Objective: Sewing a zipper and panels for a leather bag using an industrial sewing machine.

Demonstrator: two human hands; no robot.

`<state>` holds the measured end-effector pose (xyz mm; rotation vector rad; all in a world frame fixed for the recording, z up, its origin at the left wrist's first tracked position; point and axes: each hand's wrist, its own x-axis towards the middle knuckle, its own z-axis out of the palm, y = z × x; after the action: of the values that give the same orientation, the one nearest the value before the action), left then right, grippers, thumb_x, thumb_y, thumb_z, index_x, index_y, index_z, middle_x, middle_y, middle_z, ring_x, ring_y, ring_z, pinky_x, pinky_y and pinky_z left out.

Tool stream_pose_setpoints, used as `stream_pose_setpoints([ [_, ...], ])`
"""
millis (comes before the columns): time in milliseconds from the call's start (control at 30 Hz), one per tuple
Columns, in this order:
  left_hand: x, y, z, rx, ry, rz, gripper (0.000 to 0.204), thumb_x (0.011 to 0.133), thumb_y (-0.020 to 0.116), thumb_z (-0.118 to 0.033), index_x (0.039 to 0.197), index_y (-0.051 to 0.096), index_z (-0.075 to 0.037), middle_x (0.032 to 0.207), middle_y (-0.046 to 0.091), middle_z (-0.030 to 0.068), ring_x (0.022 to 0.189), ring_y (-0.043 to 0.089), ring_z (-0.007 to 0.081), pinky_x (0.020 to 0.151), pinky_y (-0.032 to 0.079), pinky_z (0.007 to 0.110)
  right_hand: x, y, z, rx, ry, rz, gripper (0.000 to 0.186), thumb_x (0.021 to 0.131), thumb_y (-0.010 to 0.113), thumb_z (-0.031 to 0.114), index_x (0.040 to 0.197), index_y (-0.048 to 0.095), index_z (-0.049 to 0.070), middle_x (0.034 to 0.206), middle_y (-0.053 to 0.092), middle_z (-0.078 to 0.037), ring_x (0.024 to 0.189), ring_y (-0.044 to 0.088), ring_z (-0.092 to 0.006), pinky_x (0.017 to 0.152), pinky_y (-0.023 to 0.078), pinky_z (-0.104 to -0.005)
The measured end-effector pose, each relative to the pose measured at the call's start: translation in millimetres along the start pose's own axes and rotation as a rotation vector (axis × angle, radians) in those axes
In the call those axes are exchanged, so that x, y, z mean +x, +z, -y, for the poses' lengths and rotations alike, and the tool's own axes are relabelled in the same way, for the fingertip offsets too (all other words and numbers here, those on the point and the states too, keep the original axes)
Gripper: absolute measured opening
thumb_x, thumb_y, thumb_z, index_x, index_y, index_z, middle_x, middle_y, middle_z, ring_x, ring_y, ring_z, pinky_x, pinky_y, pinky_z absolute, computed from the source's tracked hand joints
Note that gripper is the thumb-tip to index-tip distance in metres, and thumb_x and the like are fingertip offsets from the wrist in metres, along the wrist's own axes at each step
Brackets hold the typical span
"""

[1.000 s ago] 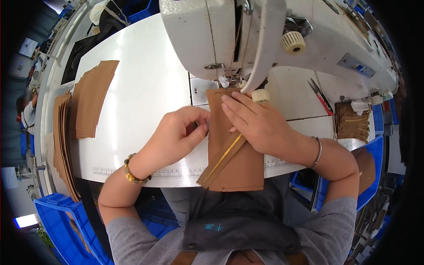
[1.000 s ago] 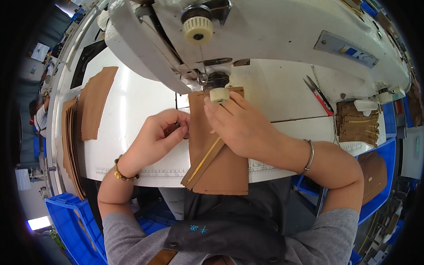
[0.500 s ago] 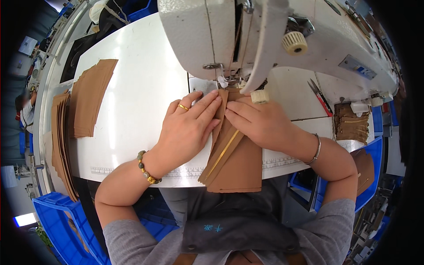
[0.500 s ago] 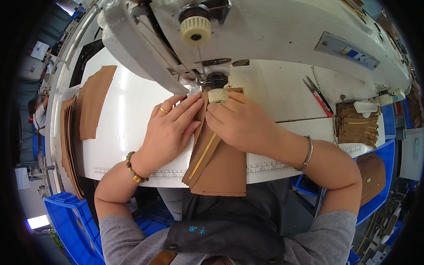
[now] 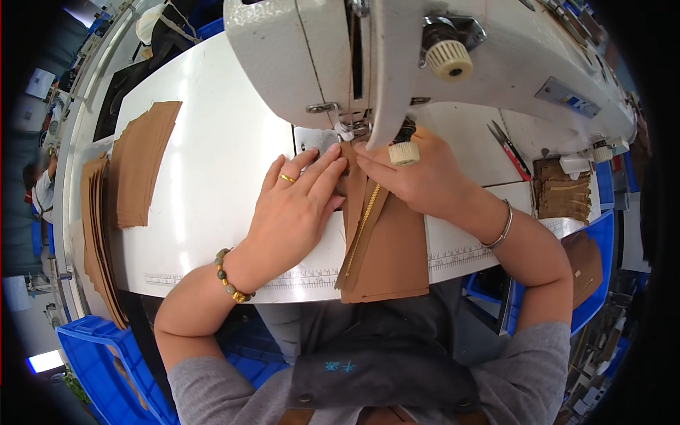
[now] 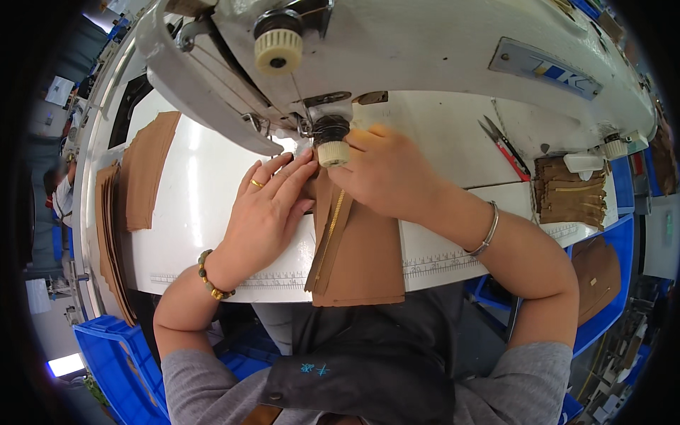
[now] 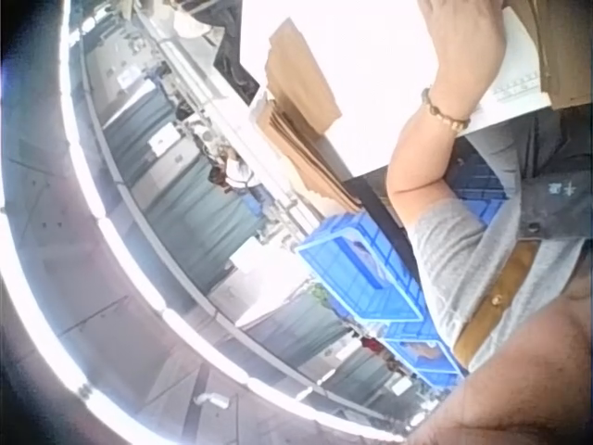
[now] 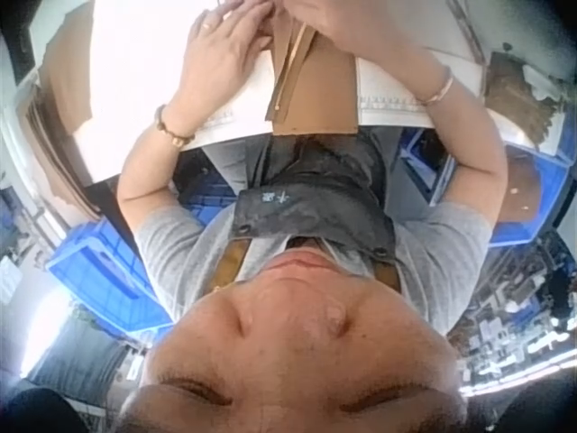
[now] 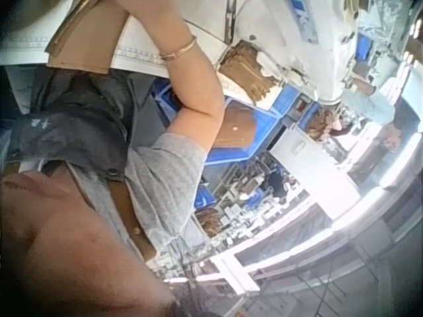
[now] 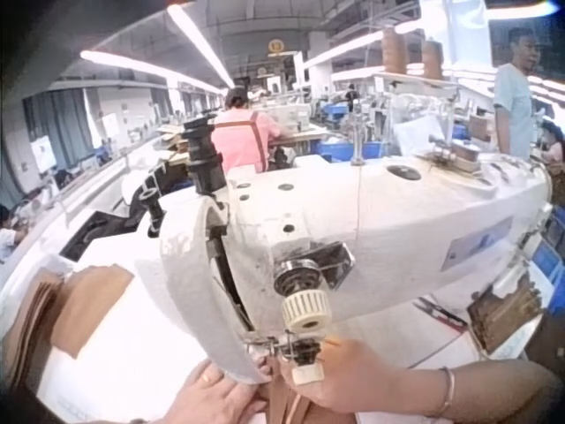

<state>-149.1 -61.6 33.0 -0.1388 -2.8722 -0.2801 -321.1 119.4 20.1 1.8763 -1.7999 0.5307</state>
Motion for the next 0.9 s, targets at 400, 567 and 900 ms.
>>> stream_pose_setpoints([
  [400,1.1,-4.0,-0.8,0.148,0.042,0.05,0.055,0.094,0.07,-0.015,0.148,0.058,-0.01,0.152,0.059,0.003,0.135,0.054,0.0317,0.119,0.035,0.058,-1.3,0.5,2.6,0.037,0.026,0.089,0.015,0.082,0.067,0.016,0.095,0.072,0.01,0.096,0.069,-0.002,0.093,0.065,-0.0226,0.085,0.052,-0.0379],
  [567,3.8,-4.7,0.8,0.111,0.015,0.021,0.054,0.095,0.068,-0.015,0.148,0.058,-0.011,0.15,0.06,0.0023,0.132,0.056,0.0317,0.119,0.035,0.059,0.0,-1.6,0.7,0.008,0.026,0.048,0.021,0.083,0.066,0.014,0.102,0.073,0.008,0.108,0.072,-0.006,0.098,0.066,-0.0246,0.093,0.053,-0.0389],
  [900,10.6,-4.8,11.4,0.138,0.032,0.029,0.053,0.097,0.066,-0.014,0.149,0.058,-0.014,0.147,0.062,0.0022,0.129,0.056,0.0357,0.118,0.037,0.061,-2.6,2.0,0.7,0.03,0.097,0.058,0.027,0.086,0.065,0.012,0.11,0.075,0.005,0.108,0.073,-0.007,0.1,0.066,-0.0259,0.095,0.053,-0.0391],
])
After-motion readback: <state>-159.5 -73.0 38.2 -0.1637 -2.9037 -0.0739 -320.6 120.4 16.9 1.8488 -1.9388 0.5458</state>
